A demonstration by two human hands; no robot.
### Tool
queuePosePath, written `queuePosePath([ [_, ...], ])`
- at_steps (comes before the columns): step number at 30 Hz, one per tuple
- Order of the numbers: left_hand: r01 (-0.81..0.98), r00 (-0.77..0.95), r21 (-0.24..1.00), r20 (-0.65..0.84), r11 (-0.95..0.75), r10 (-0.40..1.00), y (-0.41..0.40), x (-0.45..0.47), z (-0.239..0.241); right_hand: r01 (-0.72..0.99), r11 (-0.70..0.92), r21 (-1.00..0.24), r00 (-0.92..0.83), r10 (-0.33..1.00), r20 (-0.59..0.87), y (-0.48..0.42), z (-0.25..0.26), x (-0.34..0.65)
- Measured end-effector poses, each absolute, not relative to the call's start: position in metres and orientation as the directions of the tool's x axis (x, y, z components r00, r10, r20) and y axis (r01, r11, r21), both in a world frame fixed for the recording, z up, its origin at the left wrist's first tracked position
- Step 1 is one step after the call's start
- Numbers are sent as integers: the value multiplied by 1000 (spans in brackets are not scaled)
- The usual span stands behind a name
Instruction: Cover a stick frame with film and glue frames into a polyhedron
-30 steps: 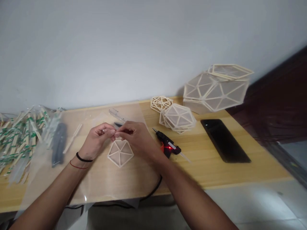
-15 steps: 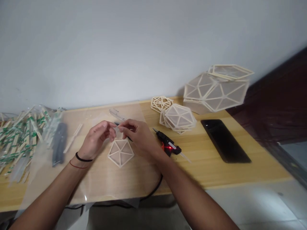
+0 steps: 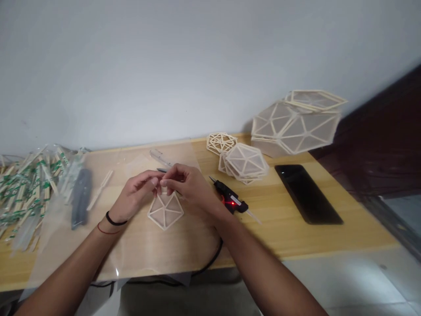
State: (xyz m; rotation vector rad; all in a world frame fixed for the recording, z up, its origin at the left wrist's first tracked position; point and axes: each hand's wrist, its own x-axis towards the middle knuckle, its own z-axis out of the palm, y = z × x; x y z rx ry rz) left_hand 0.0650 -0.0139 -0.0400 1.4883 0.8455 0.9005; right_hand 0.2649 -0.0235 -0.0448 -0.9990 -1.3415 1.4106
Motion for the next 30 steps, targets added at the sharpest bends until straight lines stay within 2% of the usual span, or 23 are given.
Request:
queuePosePath([
  [13,44,428,991,95,-126,899,-15,64,-41,-68,38,-997,-172,984,49,-24,-47,264],
  [19,121,413,975,122,-187,903,-16,65,-40,42,75,-996,-211,975,64,-26,-42,263],
  [24,120,415,959,188,-258,890,-13,64,-42,114,110,-987,-233,969,81,-29,-39,260],
  [30,153,421,905,303,-396,855,-11,64,-40,121,83,-989,-256,965,50,-32,-39,259],
])
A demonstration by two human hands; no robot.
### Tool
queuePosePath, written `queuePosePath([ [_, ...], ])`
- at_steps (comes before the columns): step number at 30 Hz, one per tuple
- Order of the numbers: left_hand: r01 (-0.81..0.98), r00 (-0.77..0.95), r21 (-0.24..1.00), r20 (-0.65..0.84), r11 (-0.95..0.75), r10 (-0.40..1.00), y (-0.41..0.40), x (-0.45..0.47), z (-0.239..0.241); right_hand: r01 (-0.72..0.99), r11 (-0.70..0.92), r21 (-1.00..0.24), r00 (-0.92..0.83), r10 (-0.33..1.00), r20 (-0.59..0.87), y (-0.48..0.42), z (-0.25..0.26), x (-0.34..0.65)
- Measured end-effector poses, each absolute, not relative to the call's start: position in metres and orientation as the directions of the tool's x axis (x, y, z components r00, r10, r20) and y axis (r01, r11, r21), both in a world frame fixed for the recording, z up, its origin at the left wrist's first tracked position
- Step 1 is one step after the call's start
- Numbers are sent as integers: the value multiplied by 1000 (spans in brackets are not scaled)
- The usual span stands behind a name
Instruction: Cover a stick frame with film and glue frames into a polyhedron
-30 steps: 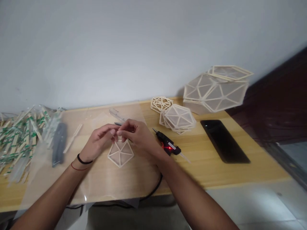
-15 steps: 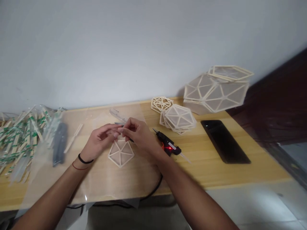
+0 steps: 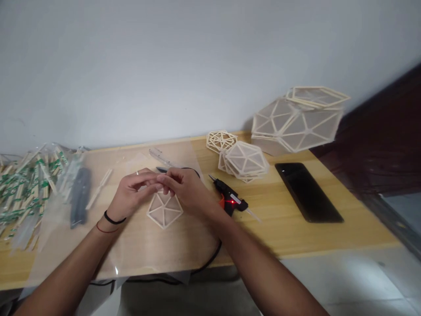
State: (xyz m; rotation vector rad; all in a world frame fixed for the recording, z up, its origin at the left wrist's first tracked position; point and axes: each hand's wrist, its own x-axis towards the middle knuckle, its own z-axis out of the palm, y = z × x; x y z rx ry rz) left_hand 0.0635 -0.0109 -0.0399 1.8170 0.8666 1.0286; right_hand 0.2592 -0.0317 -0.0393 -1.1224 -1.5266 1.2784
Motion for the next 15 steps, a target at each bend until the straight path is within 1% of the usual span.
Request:
queuePosePath([
  [5,96,431,904,339,-416,836,-12,63,-38,136,64,-989,-253,967,27,-31,-40,259],
  [8,78,432,921,314,-381,846,-13,63,-38,132,57,-990,-258,966,21,-31,-39,259],
  [12,24,445,951,265,-307,856,-14,62,-38,114,83,-990,-267,962,51,-33,-37,259],
  [15,20,443,957,251,-289,861,-14,62,-38,120,91,-989,-275,960,55,-33,-39,259],
])
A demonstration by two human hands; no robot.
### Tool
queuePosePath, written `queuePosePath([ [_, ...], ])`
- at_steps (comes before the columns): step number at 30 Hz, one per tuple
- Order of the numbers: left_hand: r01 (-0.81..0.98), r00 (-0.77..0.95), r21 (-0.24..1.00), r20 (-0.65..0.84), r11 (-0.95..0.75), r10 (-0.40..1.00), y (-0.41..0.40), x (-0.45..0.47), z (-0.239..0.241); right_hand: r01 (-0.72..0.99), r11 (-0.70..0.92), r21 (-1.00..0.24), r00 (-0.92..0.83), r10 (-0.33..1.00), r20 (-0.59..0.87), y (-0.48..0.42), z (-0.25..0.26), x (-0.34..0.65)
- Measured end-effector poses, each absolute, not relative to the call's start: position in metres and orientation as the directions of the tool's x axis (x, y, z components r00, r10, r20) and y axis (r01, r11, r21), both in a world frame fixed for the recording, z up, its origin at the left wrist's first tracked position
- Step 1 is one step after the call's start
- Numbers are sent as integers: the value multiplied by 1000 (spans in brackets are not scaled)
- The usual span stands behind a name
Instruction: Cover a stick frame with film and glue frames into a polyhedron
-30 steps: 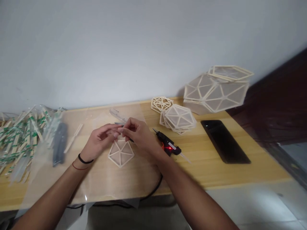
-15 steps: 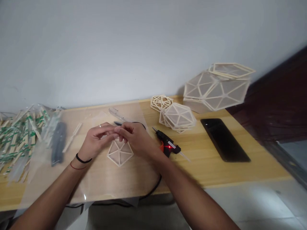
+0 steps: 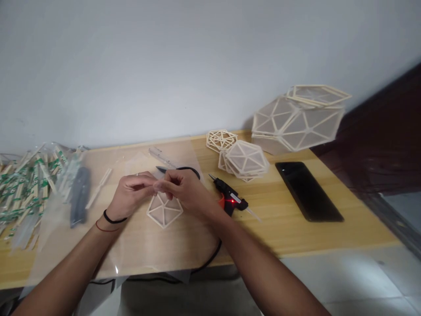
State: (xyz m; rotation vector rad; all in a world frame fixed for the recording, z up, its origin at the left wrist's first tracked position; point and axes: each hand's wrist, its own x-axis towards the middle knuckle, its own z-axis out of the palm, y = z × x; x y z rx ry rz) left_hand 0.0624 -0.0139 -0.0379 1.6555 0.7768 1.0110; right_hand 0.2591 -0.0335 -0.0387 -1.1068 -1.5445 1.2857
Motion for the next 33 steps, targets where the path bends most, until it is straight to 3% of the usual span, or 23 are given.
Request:
queuePosePath([
  [13,95,433,966,178,-241,884,-15,65,-32,100,76,-992,-307,951,42,-32,-41,258],
  [26,75,508,991,55,-107,859,-16,65,-41,274,133,-952,-331,943,36,-31,-40,258],
  [29,32,503,994,70,-100,862,-15,64,-40,316,190,-929,-353,933,71,-31,-38,258],
  [33,-58,346,984,177,-168,921,-5,56,-36,348,369,-862,-522,840,149,-34,-42,257],
])
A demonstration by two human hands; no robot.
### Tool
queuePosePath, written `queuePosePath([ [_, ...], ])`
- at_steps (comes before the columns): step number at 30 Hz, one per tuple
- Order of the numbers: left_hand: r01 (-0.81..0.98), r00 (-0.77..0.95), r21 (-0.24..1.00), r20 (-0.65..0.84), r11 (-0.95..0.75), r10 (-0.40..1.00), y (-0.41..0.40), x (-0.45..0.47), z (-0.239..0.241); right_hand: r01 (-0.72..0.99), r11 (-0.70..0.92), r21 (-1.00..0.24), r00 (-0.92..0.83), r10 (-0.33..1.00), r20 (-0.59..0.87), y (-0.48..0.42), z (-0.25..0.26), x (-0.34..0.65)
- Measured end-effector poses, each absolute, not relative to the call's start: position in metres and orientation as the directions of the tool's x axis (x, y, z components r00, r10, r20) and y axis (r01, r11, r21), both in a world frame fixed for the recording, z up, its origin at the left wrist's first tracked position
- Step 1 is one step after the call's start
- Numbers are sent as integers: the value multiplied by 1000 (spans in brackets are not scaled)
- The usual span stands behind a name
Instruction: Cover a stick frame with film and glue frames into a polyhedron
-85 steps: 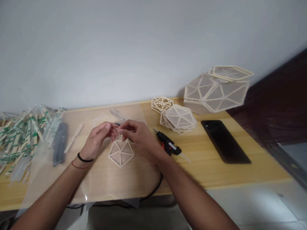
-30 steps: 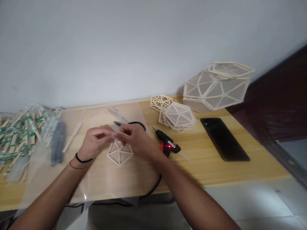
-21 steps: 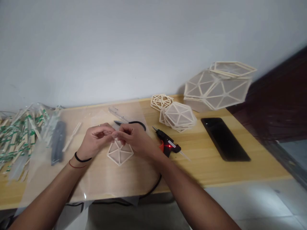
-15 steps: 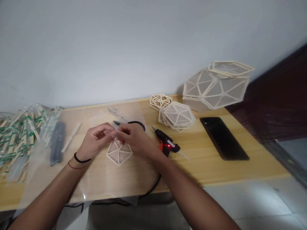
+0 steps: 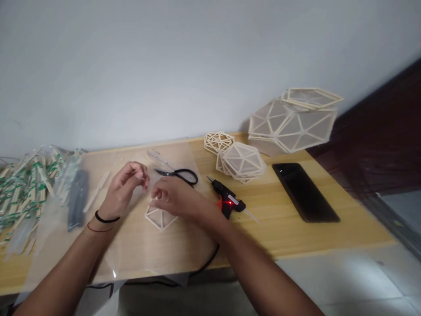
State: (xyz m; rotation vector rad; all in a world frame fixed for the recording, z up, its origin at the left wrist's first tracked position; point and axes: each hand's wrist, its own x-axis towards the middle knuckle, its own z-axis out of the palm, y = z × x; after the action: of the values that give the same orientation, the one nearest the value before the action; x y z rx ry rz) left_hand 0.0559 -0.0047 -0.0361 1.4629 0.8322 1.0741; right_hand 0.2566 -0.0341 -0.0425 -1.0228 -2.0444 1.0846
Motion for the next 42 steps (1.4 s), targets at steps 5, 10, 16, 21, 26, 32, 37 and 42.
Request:
queuePosePath([
  [5,37,200,970,230,-242,952,7,46,-33,429,540,-724,-717,691,91,-44,-52,253],
  [10,27,179,970,234,-243,956,9,47,-38,520,537,-665,-726,688,-12,-52,-50,254],
  [16,70,127,969,225,-235,966,15,42,-51,527,552,-646,-738,675,-25,-52,-44,253],
  [21,100,62,960,255,-260,965,21,34,-53,428,544,-722,-774,632,18,-53,-41,250],
  [26,113,-23,966,235,-231,972,25,31,-52,372,498,-783,-707,699,108,-43,-42,254],
  [32,173,31,953,248,-250,968,22,37,-55,353,518,-779,-610,759,228,-40,-22,274],
  [37,242,134,930,248,-275,959,18,40,-57,501,526,-687,-465,833,299,-49,3,326],
  [42,306,313,884,259,-355,914,11,47,-57,797,285,-532,-172,952,253,-23,5,407],
])
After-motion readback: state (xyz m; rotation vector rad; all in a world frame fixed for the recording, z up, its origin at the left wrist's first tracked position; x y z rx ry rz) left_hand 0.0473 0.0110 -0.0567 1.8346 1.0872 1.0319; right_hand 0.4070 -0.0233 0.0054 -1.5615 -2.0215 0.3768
